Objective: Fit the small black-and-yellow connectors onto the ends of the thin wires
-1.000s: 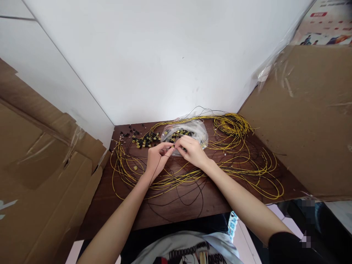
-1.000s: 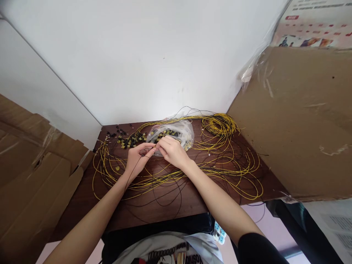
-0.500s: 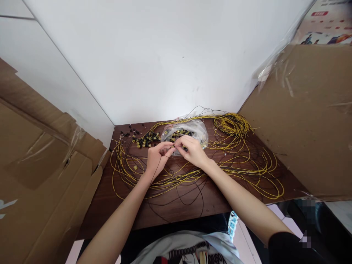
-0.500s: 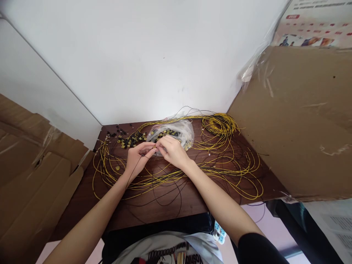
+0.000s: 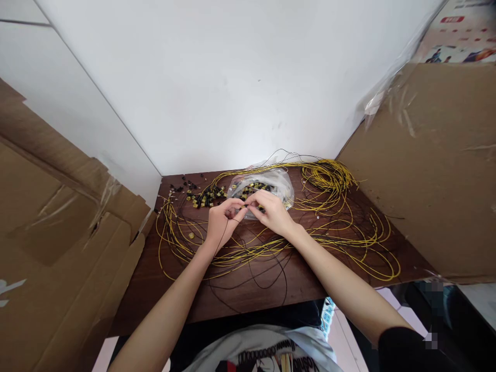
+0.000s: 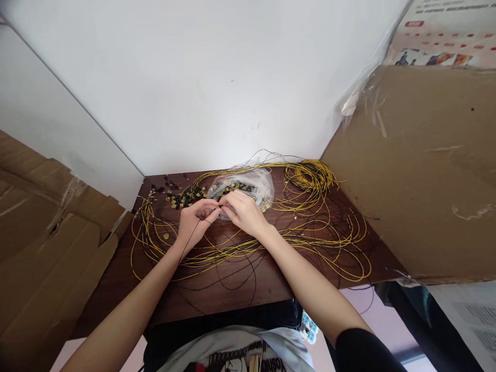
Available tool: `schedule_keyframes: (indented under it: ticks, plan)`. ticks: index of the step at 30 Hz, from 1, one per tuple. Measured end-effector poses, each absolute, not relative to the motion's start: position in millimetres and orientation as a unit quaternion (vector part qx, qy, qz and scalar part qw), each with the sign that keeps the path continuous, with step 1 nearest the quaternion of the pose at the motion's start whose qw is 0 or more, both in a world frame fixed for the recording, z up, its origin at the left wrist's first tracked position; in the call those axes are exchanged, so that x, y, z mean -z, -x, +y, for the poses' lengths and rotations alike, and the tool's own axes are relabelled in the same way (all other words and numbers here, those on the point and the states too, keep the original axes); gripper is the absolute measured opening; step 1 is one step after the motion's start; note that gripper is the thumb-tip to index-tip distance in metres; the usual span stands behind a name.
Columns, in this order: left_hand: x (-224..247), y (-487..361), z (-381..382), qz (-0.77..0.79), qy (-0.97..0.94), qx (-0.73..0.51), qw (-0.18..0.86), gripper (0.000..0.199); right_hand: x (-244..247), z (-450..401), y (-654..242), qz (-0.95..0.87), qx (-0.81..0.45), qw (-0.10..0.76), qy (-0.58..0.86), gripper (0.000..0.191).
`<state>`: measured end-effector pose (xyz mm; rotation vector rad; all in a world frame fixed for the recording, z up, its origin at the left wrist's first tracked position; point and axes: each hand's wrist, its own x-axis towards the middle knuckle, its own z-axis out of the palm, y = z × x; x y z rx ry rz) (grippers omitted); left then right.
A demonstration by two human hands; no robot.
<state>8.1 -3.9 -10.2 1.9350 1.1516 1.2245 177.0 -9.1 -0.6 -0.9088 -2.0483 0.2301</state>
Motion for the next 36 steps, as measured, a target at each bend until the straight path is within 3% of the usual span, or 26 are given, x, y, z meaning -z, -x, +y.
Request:
schedule_keyframes:
  ticks: [16, 36]
  plan:
    - [5.7, -9.1, -6.2, 0.426, -0.726, -0.453, 0.293, 0.017, -1.3, -9.4, -178.6, -0.827, -0.078, 0.398, 0.390, 0.011]
    - [10.3, -7.7, -4.4, 0.435, -0.726, -0.452, 0.283, 0.019, -0.7, -6.3, -177.5, -0.780, -0.181, 0.448, 0.397, 0.011]
